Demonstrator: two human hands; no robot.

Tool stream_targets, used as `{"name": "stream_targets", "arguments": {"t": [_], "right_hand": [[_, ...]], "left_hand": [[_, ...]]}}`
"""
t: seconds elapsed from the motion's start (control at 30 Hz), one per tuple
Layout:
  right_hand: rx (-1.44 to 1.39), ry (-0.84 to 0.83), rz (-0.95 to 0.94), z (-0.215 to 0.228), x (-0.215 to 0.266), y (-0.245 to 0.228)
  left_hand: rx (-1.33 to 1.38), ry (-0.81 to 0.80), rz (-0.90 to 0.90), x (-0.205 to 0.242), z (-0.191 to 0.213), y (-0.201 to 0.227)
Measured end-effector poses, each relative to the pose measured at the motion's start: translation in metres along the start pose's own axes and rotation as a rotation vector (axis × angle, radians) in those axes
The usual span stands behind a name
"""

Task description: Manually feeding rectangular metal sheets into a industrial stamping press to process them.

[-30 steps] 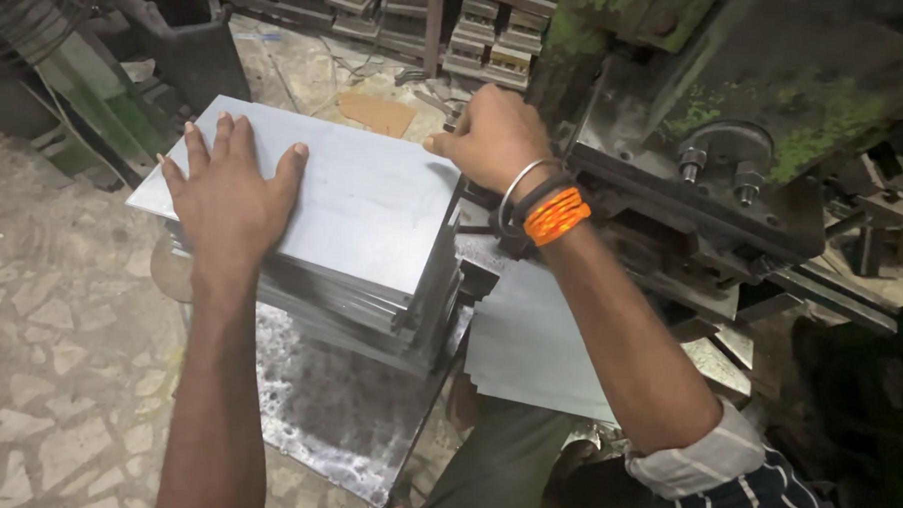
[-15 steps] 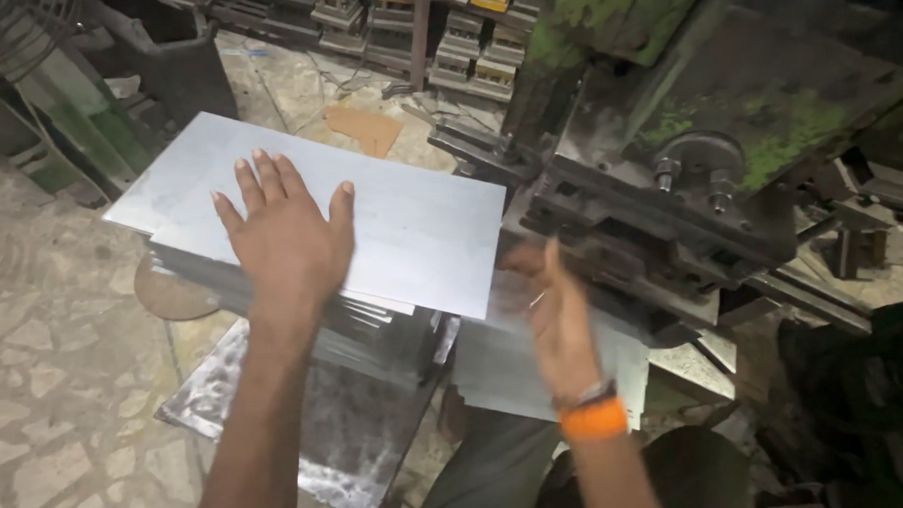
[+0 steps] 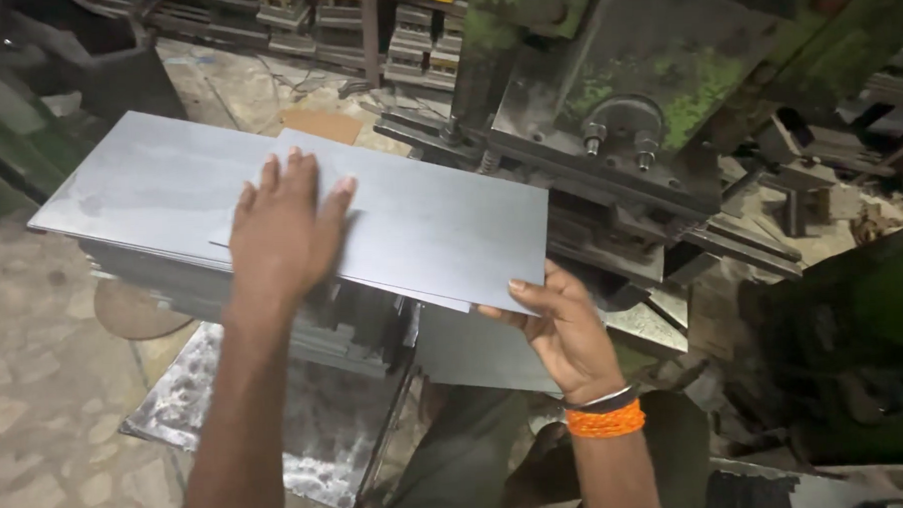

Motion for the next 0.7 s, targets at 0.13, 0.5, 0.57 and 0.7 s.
{"name": "stream_targets", "arguments": {"t": [0.13, 0.5, 0.57, 0.7], "right_hand": [[0.039, 0.058, 0.020, 0.013, 0.006, -0.018], [-0.286, 0.032, 0.160, 0.101, 0.010, -0.016], [-0.289, 0.041, 0.161, 0.104, 0.009, -0.011], [-0.368, 0.161, 0.140, 0.116, 0.003, 0.005]], "left_hand": [[-0.150, 0.025, -0.016, -0.010, 0.007, -0.049], [-0.104, 0.344, 0.001, -0.029, -0.007, -0.128], [-0.055, 0.400, -0.022, -0.027, -0.004, -0.125], [0.044, 0.473, 0.001, -0.029, 0.009, -0.122]]}}
Point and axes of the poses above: each hand's wrist, its own x-axis away from the middle knuckle, its own z-axis out of the back of the hand, y = z × x, the point moved 3 cm from there along -x, towards the middle knuckle, and after that the axes turned 14 degrees about y, right-handed, at the moved point
